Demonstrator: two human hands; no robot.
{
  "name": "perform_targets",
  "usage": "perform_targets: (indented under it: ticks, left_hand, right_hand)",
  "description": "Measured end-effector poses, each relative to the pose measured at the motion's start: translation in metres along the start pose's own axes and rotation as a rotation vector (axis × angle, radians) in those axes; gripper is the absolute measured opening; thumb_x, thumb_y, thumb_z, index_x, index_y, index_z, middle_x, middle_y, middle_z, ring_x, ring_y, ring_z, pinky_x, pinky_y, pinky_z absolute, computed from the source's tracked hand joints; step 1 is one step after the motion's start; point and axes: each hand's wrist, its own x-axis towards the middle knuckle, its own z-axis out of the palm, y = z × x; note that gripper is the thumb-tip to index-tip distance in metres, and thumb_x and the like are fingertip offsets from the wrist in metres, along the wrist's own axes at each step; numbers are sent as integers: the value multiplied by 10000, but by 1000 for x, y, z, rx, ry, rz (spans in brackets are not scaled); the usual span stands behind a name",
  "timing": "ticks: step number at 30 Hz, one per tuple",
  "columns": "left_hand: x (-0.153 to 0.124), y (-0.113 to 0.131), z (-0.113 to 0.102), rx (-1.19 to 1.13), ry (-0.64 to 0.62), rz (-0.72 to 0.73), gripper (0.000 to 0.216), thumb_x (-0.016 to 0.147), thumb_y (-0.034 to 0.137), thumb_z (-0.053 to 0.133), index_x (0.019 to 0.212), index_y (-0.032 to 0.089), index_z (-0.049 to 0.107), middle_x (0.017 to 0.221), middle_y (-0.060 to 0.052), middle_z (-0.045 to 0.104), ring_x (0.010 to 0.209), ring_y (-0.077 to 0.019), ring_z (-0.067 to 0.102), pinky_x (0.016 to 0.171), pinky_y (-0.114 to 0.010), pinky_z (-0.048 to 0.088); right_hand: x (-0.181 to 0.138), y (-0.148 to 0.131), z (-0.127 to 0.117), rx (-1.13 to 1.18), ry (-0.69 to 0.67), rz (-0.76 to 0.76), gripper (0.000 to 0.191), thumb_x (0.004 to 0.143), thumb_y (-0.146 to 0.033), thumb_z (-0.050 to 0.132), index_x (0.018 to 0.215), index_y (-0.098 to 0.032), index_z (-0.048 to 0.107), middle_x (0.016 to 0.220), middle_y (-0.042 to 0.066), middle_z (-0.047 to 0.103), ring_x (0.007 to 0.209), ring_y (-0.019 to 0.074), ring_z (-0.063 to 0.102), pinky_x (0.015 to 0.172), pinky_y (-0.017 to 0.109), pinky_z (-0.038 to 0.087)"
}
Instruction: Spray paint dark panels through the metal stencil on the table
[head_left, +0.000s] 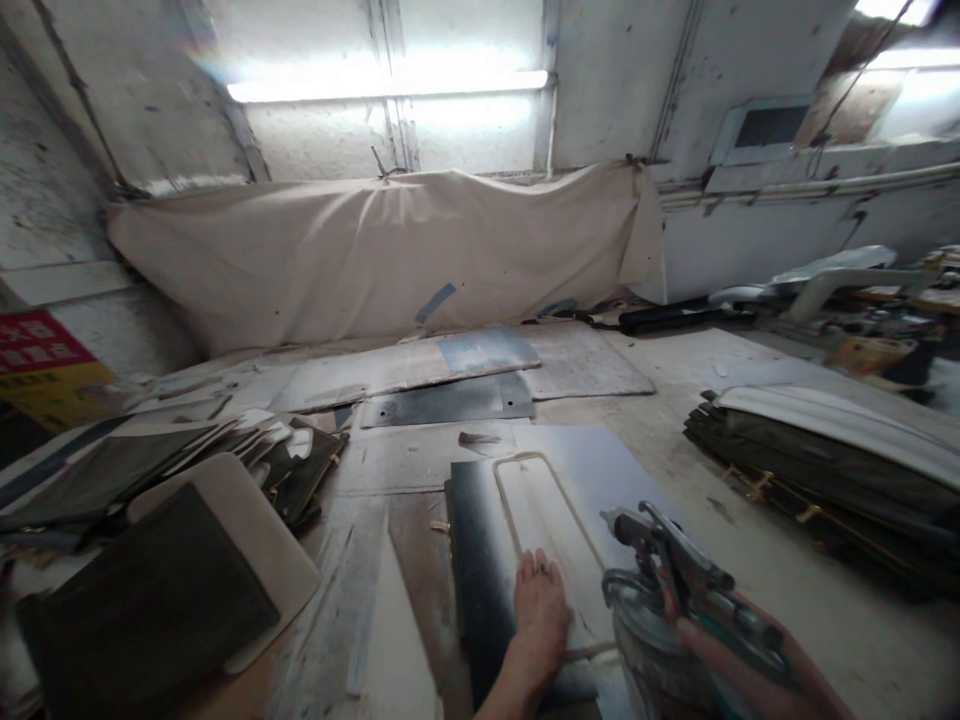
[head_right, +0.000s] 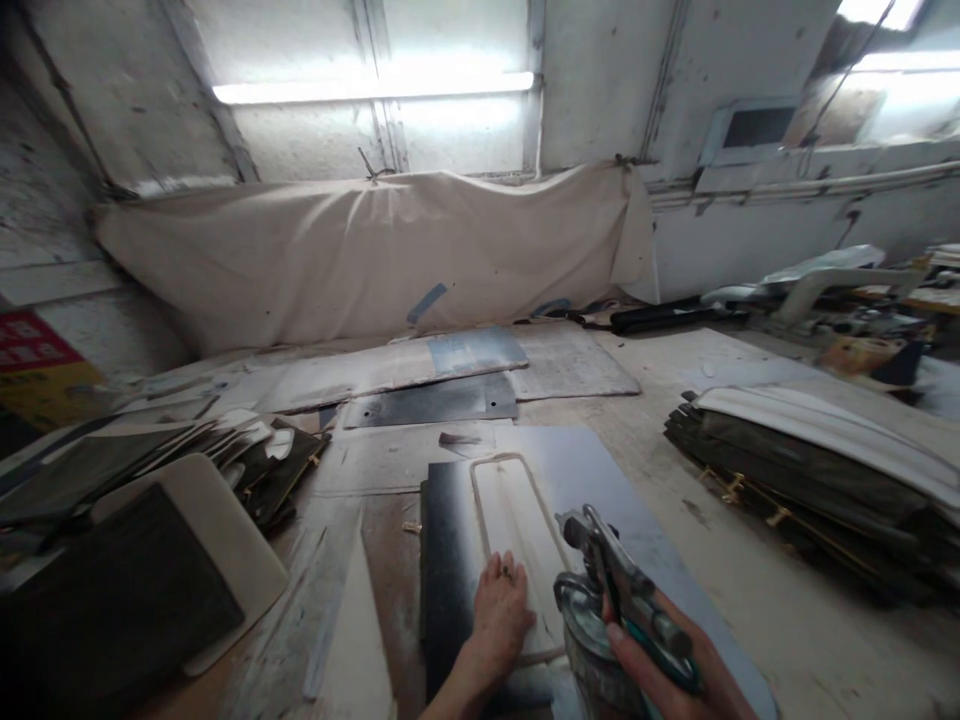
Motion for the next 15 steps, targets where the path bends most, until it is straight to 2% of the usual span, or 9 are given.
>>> perform_targets:
  ticks: [3,8,15]
  left_hand:
    - [2,-6,-2,-32,-4,7,672,743,311,546,1331,74,324,1446,-207,238,1355,-330,153,1112,-445,182]
    - [4,-13,-6,-52,-35,5,695,728,332,568,1335,100,321,1465,-178,217,1362,-318,138,1118,-447,175]
    - [6,-22,4,-62,11,26,683,704,298,570,1324,127,339,1468,-137,242,1358,-325,146,1108,-472,202]
  right_hand:
    - [9,1,11,24,-53,9,387,710,-448,613,974,-174,686,1055,87,685,1023,292,602,909,329,477]
    - [11,-2,25,57,-63,23,383,716,-468,614,960,-180,679,1056,90,685,1019,290,606,941,333,449]
    - [16,-13,28,29,-45,2,345,705,-427,635,950,-189,686,1036,83,691,1009,273,609,905,306,471]
